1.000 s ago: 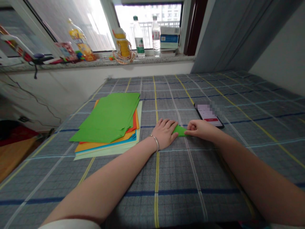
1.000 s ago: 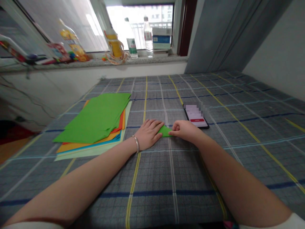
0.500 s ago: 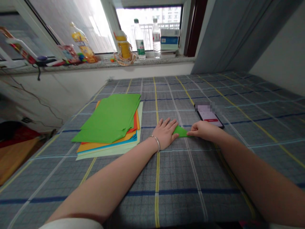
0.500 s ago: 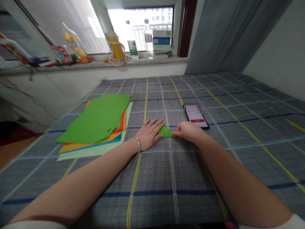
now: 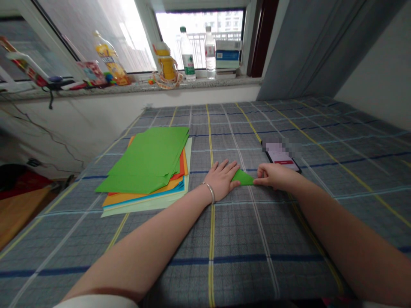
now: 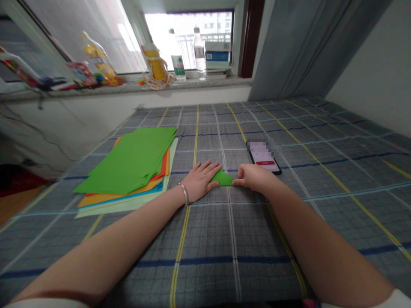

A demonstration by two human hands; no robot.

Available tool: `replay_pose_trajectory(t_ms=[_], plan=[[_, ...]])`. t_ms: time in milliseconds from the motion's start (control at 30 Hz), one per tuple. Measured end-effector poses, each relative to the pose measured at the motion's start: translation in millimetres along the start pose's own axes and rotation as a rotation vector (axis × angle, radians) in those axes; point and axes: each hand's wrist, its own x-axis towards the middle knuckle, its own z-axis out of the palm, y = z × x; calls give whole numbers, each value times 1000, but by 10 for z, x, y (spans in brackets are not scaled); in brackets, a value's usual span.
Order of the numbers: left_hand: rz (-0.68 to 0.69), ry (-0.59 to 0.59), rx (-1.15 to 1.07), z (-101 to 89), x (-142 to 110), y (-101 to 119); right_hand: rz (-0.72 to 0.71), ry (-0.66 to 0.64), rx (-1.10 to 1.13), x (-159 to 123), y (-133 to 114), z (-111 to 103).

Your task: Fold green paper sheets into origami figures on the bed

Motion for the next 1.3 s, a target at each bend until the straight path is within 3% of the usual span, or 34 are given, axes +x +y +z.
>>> replay_pose_trajectory(t_ms=[333,600,733,900,967,1067,1167,1300], plan=[[31,-76,-55,-82,-2,-68,80,-78,21,-26,16,-68],[62,-81,-31,-132,-138,-310,73,-108,75,-51,14,-104],[59,-94,-49,-186,-170,-356,-117,-47,52,-76,20,-107],[-45,-35,-17,-210,-185,-320,-544,193,0,-75,-56,27],[-68,-48,-34,-220,-185,-321,-650,268,-40,-68,-95,96],[-57,-119,-70,-244,-185,-351,-721,377,-118,-71,-140,149],[-10,-165,-90,-260,-196,-388,-763,373,-174,-96,-176,134],[60,-47,-79,-230,-211,-395,-789,317,-200,-122,-203,97]])
